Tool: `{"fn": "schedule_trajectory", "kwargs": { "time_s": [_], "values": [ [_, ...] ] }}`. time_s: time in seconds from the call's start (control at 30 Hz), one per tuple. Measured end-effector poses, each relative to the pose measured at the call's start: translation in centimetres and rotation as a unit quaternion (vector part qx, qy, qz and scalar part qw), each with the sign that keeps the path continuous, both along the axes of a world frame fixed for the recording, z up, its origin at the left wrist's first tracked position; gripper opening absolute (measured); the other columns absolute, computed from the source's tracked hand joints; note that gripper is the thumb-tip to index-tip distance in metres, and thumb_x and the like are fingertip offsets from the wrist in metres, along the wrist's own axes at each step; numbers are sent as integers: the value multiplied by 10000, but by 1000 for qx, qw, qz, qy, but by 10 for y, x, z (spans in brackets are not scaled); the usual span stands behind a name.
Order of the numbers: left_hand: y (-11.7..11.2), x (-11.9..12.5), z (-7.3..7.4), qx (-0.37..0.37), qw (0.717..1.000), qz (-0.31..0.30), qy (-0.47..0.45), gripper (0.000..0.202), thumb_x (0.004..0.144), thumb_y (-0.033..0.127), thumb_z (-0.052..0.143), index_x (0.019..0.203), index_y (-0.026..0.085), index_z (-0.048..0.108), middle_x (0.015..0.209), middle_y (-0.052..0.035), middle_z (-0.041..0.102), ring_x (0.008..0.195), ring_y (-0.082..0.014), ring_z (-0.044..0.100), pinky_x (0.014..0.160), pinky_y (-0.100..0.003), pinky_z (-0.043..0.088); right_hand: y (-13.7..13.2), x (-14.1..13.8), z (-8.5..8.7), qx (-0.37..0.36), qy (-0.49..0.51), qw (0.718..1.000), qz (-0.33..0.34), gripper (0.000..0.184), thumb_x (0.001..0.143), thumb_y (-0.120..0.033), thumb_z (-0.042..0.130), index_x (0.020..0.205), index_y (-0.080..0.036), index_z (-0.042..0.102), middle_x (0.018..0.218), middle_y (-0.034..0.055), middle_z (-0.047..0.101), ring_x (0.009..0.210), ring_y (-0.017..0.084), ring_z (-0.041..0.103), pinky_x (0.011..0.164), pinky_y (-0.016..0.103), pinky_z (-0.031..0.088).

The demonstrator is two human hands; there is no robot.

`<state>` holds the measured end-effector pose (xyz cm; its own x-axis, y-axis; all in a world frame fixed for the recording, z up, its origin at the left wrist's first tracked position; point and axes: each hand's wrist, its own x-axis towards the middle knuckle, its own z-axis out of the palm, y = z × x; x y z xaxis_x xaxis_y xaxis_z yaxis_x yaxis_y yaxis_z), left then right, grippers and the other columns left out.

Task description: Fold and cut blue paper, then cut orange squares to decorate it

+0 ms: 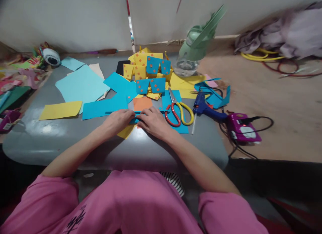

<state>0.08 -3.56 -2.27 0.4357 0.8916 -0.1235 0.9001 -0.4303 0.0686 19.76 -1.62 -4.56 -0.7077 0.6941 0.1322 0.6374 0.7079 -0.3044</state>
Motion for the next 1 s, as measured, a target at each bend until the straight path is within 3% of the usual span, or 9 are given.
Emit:
{"fn": "schedule_trajectory", "kwargs": {
  "time_s": [0.13, 0.27, 0.4, 0.53, 0.63, 0.73, 0.83, 1.0],
  "values": [
    [-20, -6, -4, 17, 1000, -10, -2, 207, 1015, 317, 503, 1083, 168, 631, 1013, -109, 741, 995, -247, 705, 752, -289, 484, -1, -1, 2, -11, 15, 1000, -12, 294, 987, -323, 563, 1177, -141, 694, 1134, 141, 713, 1040, 295, 554, 901, 425, 413],
    [-29, -15, -23, 97, 995, 7, -20, 187, 1013, 272, 505, 1120, 189, 635, 1040, -98, 768, 892, -215, 733, 689, -269, 508, -1, 0, 2, -5, 43, 999, -11, 218, 963, -328, 609, 1075, -162, 696, 1041, 116, 735, 1007, 280, 564, 867, 395, 414],
    [-28, -23, -44, 228, 968, -75, -78, 247, 1008, 159, 464, 1171, 169, 650, 1249, -132, 726, 995, -194, 738, 832, -278, 561, 0, 3, -1, 16, 55, 998, 5, 173, 957, -291, 620, 1033, -161, 705, 979, 99, 749, 948, 257, 572, 864, 380, 430],
    [-26, -27, -53, 296, 942, -127, -100, 337, 1008, 114, 405, 1254, 119, 634, 1254, -158, 721, 1108, -196, 712, 948, -289, 554, 2, 5, -4, 29, 53, 998, 16, 149, 950, -239, 620, 1027, -161, 721, 1003, 85, 773, 920, 249, 589, 862, 382, 452],
    [-27, -28, -55, 284, 948, -119, -85, 365, 1000, 111, 410, 1295, 132, 624, 1314, -160, 690, 1141, -210, 698, 967, -308, 550, 3, 6, -6, 46, 53, 997, 26, 167, 966, -217, 578, 1026, -176, 728, 1047, 87, 779, 929, 249, 610, 841, 385, 464],
    [-28, -26, -53, 247, 963, -85, -60, 414, 988, 100, 420, 1357, 172, 592, 1377, -155, 653, 1019, -204, 734, 866, -299, 574, 4, 6, -7, 53, 44, 997, 32, 192, 978, -206, 547, 1043, -177, 725, 1073, 95, 775, 923, 244, 622, 810, 373, 468],
    [-27, -23, -44, 196, 979, -58, -25, 445, 981, 102, 424, 1389, 202, 572, 1429, -153, 615, 909, -200, 749, 757, -292, 578, 4, 5, -6, 49, 27, 998, 34, 207, 995, -212, 523, 1059, -172, 715, 1047, 94, 771, 900, 234, 622, 804, 355, 460],
    [-18, -22, -29, 138, 990, -35, -10, 416, 994, 149, 447, 1379, 239, 576, 1438, -119, 615, 914, -209, 752, 619, -267, 549, 2, 3, -4, 35, -9, 999, -21, 183, 985, -213, 539, 1070, -180, 697, 922, 89, 735, 878, 226, 613, 719, 311, 415]
  ]
}}
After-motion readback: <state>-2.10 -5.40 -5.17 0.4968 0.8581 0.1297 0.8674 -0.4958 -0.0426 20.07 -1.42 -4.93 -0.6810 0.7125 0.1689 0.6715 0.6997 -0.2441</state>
